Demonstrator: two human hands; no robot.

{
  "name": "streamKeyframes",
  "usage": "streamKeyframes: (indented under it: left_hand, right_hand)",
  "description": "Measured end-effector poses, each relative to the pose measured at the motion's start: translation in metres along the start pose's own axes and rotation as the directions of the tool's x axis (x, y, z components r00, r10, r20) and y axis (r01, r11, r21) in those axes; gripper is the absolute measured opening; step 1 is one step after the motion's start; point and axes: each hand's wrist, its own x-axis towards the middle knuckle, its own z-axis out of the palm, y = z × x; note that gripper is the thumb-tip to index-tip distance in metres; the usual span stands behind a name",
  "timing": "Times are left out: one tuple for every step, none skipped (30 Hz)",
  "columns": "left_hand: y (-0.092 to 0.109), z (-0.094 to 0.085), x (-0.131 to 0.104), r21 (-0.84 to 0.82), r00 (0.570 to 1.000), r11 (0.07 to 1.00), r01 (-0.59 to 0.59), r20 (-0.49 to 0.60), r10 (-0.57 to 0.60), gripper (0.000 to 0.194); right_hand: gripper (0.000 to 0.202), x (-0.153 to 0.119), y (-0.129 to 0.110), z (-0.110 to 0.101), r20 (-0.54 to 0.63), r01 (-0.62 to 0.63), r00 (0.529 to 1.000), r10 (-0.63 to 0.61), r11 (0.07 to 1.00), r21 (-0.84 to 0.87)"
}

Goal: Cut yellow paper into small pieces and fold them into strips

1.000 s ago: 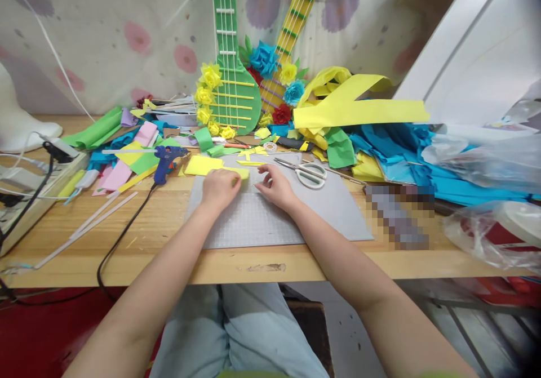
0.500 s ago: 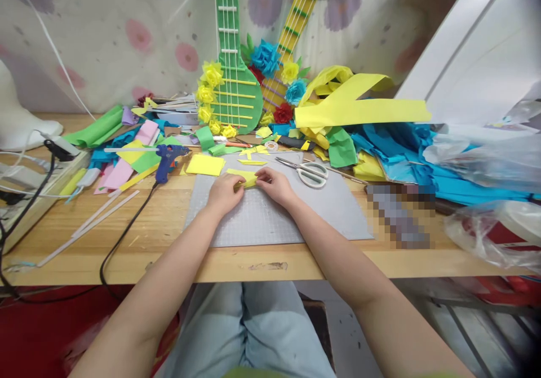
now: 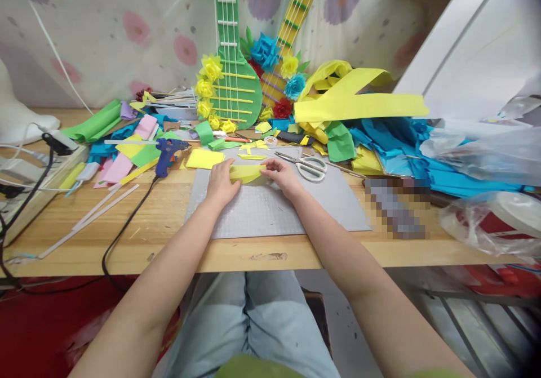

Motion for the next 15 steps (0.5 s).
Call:
streamKeyframes:
  left_hand:
    - [0.0,0.0,0.0,0.003,1.0,1.0,0.007,-0.005,-0.007,0.055]
    - [0.0,0.0,-0.001,0.006,1.0,1.0,0.01,-0.005,-0.01,0.055]
    - [0.0,0.0,-0.001,0.009,1.0,1.0,0.009,-0.001,-0.009,0.055]
    - [0.0,0.0,-0.001,0.01,1.0,1.0,0.007,0.008,-0.007,0.054]
    - [-0.001,0.0,0.0,0.007,1.0,1.0,0.009,0.018,-0.009,0.053]
    - [-0.002,0.001,0.0,-0.001,0.999,1.0,0.02,0.027,-0.02,0.054]
    - [-0.003,0.001,0.0,-0.015,0.999,0.999,0.043,0.035,-0.042,0.056]
    - [-0.004,0.001,0.001,-0.035,0.996,0.996,0.076,0.043,-0.074,0.058]
    - [-0.005,0.001,0.001,-0.061,0.992,0.991,0.115,0.051,-0.112,0.061]
    - [-0.005,0.001,0.002,-0.088,0.988,0.985,0.15,0.062,-0.145,0.062]
    - [-0.006,0.001,0.002,-0.113,0.984,0.978,0.173,0.072,-0.166,0.061]
    - [-0.006,0.001,0.002,-0.131,0.981,0.974,0.183,0.081,-0.174,0.058]
    - [-0.005,0.001,0.001,-0.139,0.981,0.973,0.184,0.087,-0.173,0.051]
    - [-0.004,0.0,0.001,-0.137,0.982,0.974,0.181,0.088,-0.17,0.044]
    - [-0.003,-0.001,0.001,-0.131,0.983,0.975,0.177,0.081,-0.168,0.036]
  right_hand:
    - [0.029,0.0,0.0,-0.001,-0.024,-0.007,1.0,0.009,0.999,0.042]
    - [0.03,0.001,-0.001,-0.003,-0.055,-0.013,0.998,0.018,0.996,0.083]
    - [0.031,0.001,-0.001,-0.005,-0.091,-0.018,0.995,0.029,0.992,0.123]
    - [0.032,0.002,-0.001,-0.007,-0.132,-0.022,0.99,0.043,0.986,0.163]
    - [0.032,0.003,-0.001,-0.01,-0.169,-0.027,0.984,0.062,0.979,0.204]
    - [0.033,0.003,-0.002,-0.012,-0.198,-0.034,0.977,0.084,0.969,0.245]
    - [0.034,0.004,-0.002,-0.014,-0.217,-0.041,0.97,0.106,0.958,0.285]
    - [0.034,0.004,-0.003,-0.016,-0.227,-0.048,0.966,0.125,0.947,0.319]
    - [0.034,0.004,-0.004,-0.018,-0.229,-0.053,0.963,0.139,0.937,0.346]
    - [0.034,0.004,-0.005,-0.019,-0.228,-0.054,0.963,0.145,0.929,0.367]
    - [0.034,0.003,-0.006,-0.019,-0.226,-0.05,0.963,0.146,0.923,0.381]
    - [0.034,0.003,-0.007,-0.02,-0.225,-0.044,0.964,0.141,0.92,0.389]
    - [0.034,0.003,-0.008,-0.02,-0.225,-0.033,0.966,0.13,0.92,0.39]
    - [0.034,0.002,-0.009,-0.02,-0.226,-0.016,0.968,0.111,0.924,0.383]
    - [0.034,0.002,-0.01,-0.021,-0.231,0.004,0.969,0.087,0.93,0.368]
